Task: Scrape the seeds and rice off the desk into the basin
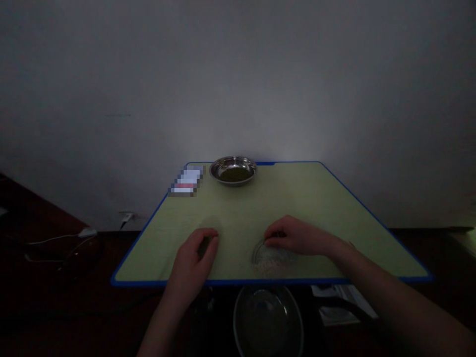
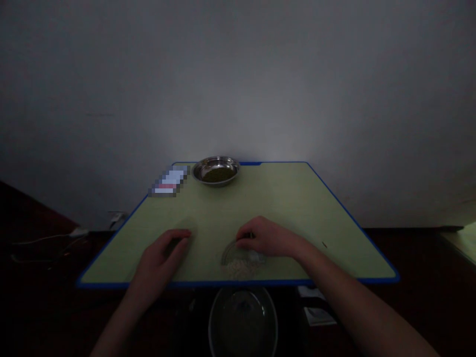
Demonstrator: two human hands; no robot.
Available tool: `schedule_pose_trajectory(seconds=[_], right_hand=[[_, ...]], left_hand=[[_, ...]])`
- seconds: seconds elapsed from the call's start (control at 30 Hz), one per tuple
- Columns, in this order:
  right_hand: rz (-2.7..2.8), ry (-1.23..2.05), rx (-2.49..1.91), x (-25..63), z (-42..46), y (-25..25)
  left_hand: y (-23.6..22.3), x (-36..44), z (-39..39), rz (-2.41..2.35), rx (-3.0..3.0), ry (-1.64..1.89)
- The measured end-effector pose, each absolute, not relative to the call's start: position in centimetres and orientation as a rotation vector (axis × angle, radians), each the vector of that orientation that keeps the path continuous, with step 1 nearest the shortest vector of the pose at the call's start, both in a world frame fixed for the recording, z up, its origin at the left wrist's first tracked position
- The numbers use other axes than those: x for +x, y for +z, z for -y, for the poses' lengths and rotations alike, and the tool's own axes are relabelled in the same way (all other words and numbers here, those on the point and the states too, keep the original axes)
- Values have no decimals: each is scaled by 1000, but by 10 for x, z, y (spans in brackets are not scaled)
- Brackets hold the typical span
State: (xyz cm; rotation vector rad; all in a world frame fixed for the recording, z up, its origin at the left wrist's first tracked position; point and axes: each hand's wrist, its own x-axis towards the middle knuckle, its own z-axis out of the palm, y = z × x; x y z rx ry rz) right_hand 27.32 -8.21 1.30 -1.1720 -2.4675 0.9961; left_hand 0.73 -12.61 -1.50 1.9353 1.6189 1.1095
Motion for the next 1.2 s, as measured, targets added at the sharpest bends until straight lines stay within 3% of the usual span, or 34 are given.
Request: schedule_pose_trajectory(seconds=[1.2], right_hand=[[2475,1092,-1131,276,95,9]], left_hand=[[-14,8,126,-1630,1947,1090]])
